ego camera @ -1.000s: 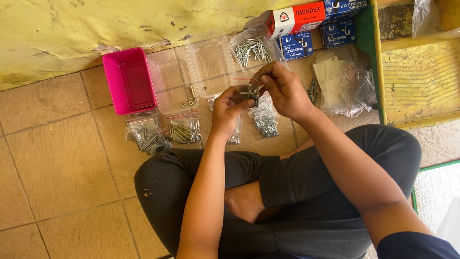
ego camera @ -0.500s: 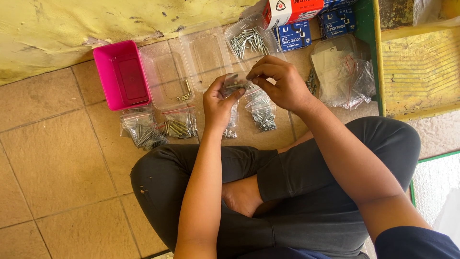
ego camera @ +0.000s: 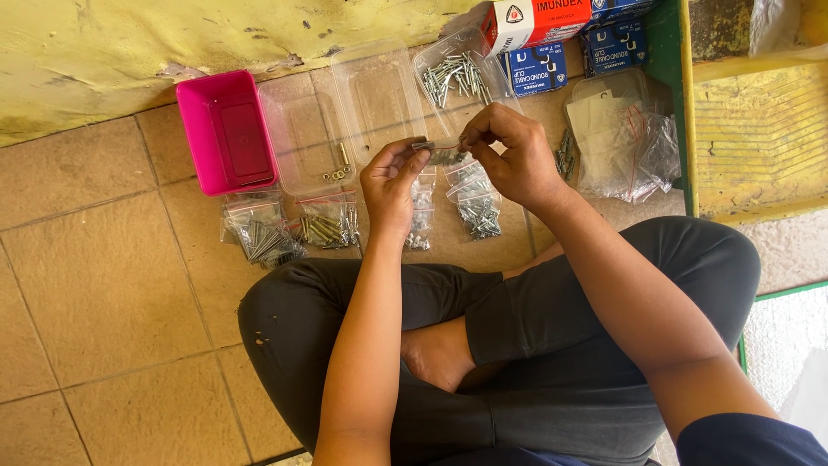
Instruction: A person is sitting on the floor, manually filling small plastic bags with metal screws and nails from larger piles.
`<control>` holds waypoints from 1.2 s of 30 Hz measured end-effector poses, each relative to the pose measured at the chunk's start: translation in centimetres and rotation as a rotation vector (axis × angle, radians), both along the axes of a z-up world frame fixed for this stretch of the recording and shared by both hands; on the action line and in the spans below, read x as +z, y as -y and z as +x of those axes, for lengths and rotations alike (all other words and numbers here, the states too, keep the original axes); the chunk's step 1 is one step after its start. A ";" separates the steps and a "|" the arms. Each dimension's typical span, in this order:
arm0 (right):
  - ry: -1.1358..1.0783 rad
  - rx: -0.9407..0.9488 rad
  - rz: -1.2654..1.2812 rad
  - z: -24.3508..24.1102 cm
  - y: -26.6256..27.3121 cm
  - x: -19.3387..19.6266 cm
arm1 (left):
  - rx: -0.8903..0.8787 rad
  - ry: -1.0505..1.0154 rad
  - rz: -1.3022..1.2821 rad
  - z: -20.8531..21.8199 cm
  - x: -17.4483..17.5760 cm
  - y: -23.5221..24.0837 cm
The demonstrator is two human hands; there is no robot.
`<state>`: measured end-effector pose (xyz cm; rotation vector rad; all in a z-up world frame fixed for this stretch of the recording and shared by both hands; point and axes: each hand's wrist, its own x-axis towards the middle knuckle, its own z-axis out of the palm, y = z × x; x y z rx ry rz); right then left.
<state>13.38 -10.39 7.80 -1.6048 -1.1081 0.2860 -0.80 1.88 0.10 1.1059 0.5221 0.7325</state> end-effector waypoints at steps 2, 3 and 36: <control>0.002 0.007 0.007 0.1 0.1 -0.1 | 0.005 -0.009 0.017 0.2 0.7 0.0; 0.002 0.014 0.013 0.1 0.1 -0.2 | 0.010 -0.019 0.032 0.2 1.1 0.1; -0.119 0.035 0.101 -1.5 -0.8 -0.6 | 0.058 0.040 0.035 0.0 0.8 -0.5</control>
